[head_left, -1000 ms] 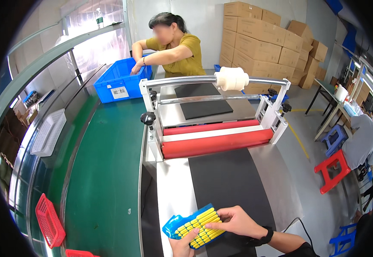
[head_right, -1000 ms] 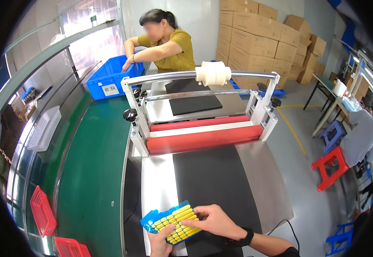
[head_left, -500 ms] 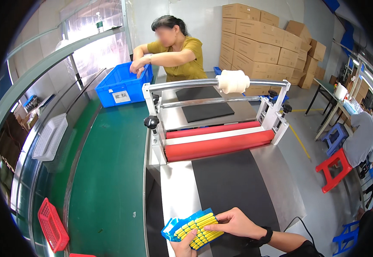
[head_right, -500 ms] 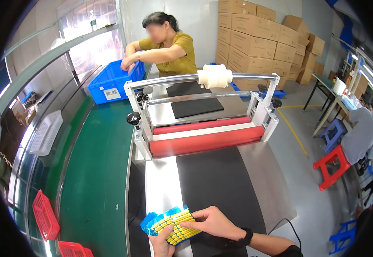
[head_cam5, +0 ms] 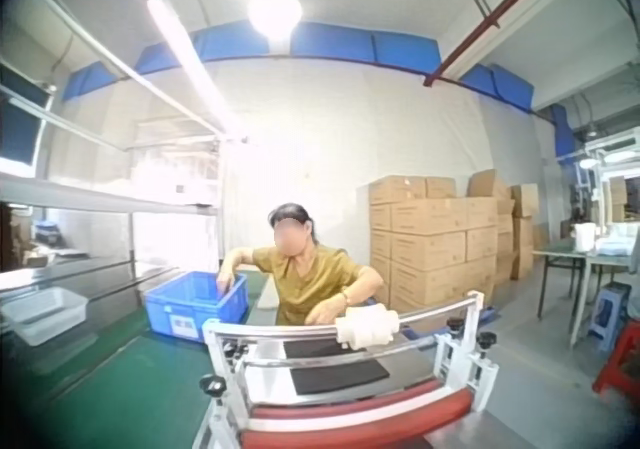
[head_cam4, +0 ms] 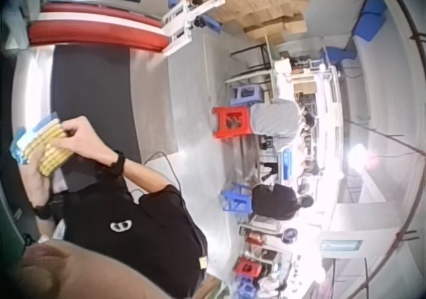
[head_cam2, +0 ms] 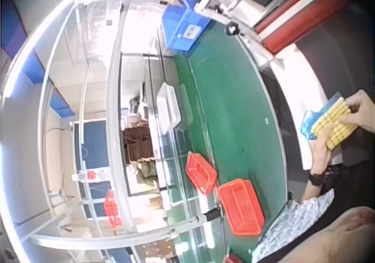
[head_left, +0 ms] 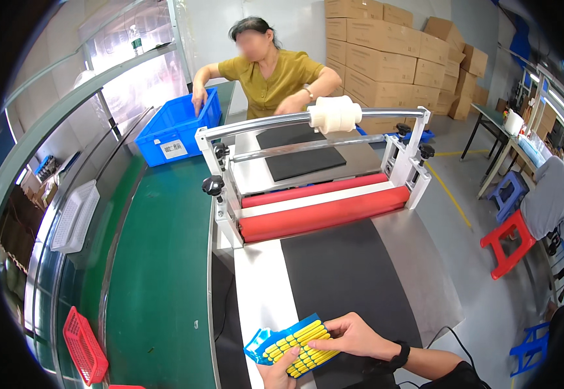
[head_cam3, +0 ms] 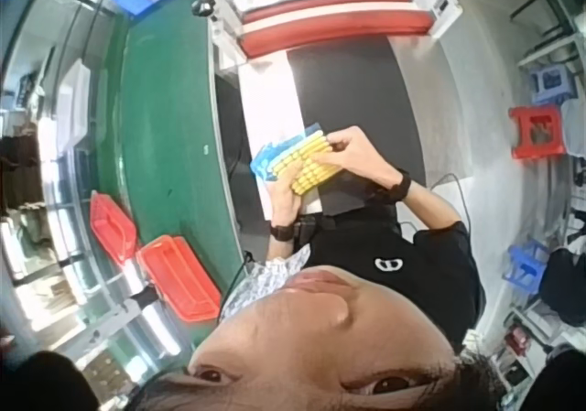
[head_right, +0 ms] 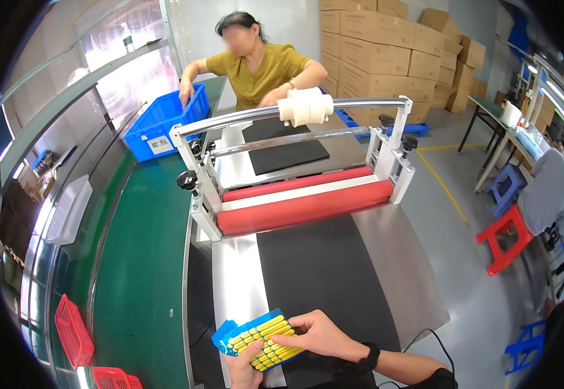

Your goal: The person is assembling small yellow and blue components on a foam sheet and processing them through a rolling machine.

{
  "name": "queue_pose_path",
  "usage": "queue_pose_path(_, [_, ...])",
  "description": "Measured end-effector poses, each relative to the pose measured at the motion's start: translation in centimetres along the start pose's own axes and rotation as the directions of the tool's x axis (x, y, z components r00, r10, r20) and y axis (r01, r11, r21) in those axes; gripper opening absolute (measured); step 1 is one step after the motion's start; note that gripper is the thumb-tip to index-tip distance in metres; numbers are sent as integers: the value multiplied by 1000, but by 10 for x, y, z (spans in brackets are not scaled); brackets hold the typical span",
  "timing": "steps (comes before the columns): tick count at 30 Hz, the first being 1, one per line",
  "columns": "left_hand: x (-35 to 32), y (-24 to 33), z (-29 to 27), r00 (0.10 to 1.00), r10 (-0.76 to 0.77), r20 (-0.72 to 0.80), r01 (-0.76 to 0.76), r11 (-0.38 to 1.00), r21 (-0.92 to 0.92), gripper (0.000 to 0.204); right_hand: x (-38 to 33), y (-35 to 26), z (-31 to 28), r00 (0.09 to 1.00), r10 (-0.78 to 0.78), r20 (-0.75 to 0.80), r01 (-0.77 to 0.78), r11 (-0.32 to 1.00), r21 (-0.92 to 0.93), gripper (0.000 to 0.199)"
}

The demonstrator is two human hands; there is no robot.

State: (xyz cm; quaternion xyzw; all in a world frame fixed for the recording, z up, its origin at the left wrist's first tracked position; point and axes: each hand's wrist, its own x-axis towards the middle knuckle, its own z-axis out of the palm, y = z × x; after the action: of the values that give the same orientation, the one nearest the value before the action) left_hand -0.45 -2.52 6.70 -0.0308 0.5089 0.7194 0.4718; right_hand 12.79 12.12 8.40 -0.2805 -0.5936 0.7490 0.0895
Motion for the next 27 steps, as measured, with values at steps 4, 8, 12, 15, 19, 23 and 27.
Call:
queue_pose_path(4, [-3, -2, 19, 999, -41, 6, 41, 999, -1, 66, -7, -1, -15, 1000, -26, -13, 26, 1000, -12, 31])
queue_pose_path(8, [-5, 0, 30, 998, 23, 62, -26, 999, 39, 59, -13, -7, -18, 998, -60, 1, 59, 974, -218, 30])
queue_pose_path(12, [-1, -8, 29, 994, 45, 103, -53, 996, 74, 54, -16, 1, -21, 996, -74, 43, 81, 972, -221, 32])
queue_pose_path(15, [2, -20, 25, 992, 7, 125, -12, 999, 41, 52, -20, 6, -30, 997, -31, 73, 39, 993, -110, 33])
queue_pose_path(19, [5, -30, 19, 982, 20, 187, -28, 999, 38, 53, -20, 15, -35, 995, -42, 89, 47, 997, -57, 34])
queue_pose_path(23, [9, -24, 6, 979, -43, 200, 29, 997, 71, 57, -14, 7, -26, 993, -45, 112, 58, 991, -122, 34])
queue_pose_path(27, [5, -4, 5, 993, -113, 44, 110, 992, 66, 44, -4, -10, -14, 996, -90, 13, 91, 987, -135, 30])
